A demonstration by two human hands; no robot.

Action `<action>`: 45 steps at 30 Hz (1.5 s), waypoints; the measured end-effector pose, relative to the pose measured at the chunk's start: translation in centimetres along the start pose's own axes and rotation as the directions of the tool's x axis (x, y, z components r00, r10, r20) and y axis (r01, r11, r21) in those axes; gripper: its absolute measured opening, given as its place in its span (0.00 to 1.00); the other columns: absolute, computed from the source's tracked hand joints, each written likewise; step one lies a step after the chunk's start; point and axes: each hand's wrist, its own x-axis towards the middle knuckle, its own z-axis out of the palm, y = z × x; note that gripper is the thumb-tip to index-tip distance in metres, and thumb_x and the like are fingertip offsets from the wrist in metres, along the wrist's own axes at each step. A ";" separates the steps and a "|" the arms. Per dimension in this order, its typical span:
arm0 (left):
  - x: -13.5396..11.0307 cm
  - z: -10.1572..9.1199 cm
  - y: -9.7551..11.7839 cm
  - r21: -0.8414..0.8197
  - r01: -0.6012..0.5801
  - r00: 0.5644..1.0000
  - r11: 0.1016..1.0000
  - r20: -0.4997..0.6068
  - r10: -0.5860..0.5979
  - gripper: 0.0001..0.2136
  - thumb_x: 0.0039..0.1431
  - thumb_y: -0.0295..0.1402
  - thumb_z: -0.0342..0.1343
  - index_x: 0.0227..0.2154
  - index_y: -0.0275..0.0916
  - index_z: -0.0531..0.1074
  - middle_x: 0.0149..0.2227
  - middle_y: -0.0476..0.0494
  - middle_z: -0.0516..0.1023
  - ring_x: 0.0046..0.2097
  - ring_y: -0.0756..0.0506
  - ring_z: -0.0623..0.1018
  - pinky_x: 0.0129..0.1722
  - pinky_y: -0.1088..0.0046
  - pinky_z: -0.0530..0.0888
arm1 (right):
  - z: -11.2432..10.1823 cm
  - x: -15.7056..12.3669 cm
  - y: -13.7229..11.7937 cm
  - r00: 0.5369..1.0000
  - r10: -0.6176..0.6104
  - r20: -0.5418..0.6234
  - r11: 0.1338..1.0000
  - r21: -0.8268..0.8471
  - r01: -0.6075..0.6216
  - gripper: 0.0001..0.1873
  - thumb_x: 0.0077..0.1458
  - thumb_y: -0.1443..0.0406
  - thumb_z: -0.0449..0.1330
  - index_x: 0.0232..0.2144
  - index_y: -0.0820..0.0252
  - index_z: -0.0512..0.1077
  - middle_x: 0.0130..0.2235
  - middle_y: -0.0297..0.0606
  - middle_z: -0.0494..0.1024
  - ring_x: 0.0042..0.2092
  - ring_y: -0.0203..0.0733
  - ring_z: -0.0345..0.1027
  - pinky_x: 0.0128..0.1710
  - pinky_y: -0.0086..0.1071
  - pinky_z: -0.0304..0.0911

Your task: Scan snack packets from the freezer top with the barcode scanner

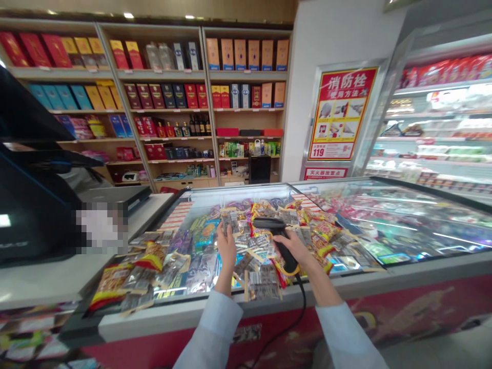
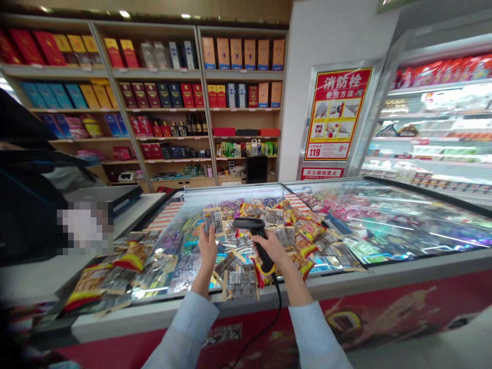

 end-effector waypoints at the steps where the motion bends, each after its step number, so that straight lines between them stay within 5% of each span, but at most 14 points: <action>1: 0.0 0.1 0.0 -0.029 -0.011 1.000 1.000 -0.005 0.011 0.22 0.64 0.45 0.44 0.55 0.37 0.62 0.40 0.39 0.78 0.41 0.43 0.78 0.43 0.67 0.72 | 0.2 -0.2 0.0 1.000 -0.003 0.010 0.999 -0.045 0.003 0.09 0.42 0.61 0.63 0.20 0.60 0.69 0.16 0.31 0.71 0.14 0.34 0.61 0.12 0.26 0.57; 5: 0.0 0.3 -0.4 -0.099 -0.027 1.000 0.995 -0.016 0.025 0.24 0.64 0.46 0.44 0.57 0.38 0.61 0.47 0.37 0.76 0.48 0.43 0.77 0.48 0.65 0.72 | 1.0 -0.8 0.1 0.998 -0.023 0.065 0.984 -0.174 0.034 0.08 0.45 0.64 0.62 0.19 0.59 0.69 0.14 0.30 0.70 0.13 0.35 0.61 0.13 0.25 0.57; 15: 0.0 0.4 -0.7 -0.129 -0.048 0.998 0.990 -0.037 0.043 0.24 0.64 0.46 0.44 0.58 0.38 0.60 0.49 0.35 0.75 0.50 0.42 0.76 0.49 0.64 0.73 | -0.1 -1.4 0.6 0.997 -0.043 0.069 0.980 -0.190 0.055 0.08 0.49 0.65 0.61 0.20 0.59 0.69 0.13 0.29 0.69 0.14 0.34 0.61 0.14 0.24 0.57; 30: -0.5 -0.4 0.4 -0.098 -0.045 0.999 0.994 0.021 0.047 0.22 0.64 0.44 0.46 0.55 0.37 0.64 0.44 0.37 0.77 0.47 0.43 0.77 0.46 0.64 0.74 | 0.6 -1.5 0.7 0.997 0.001 -0.071 1.000 0.000 -0.001 0.11 0.45 0.59 0.62 0.19 0.60 0.69 0.13 0.32 0.69 0.13 0.34 0.60 0.13 0.26 0.56; 37: 0.9 -7.7 2.7 0.008 -0.038 0.999 0.999 -0.035 0.039 0.19 0.62 0.41 0.48 0.52 0.37 0.67 0.40 0.39 0.79 0.37 0.44 0.79 0.40 0.67 0.74 | 3.6 -1.2 1.0 0.994 0.031 -0.100 0.983 0.186 -0.012 0.13 0.42 0.57 0.65 0.20 0.61 0.70 0.15 0.34 0.70 0.15 0.35 0.61 0.12 0.27 0.57; 45: 3.5 -19.1 1.9 0.270 -0.124 0.957 0.955 -0.223 0.187 0.20 0.62 0.36 0.49 0.56 0.41 0.64 0.47 0.39 0.77 0.43 0.43 0.79 0.45 0.66 0.73 | 12.2 -0.6 1.3 0.994 0.105 -0.038 0.921 0.382 -0.083 0.12 0.41 0.57 0.64 0.21 0.60 0.69 0.16 0.32 0.70 0.15 0.34 0.61 0.12 0.27 0.57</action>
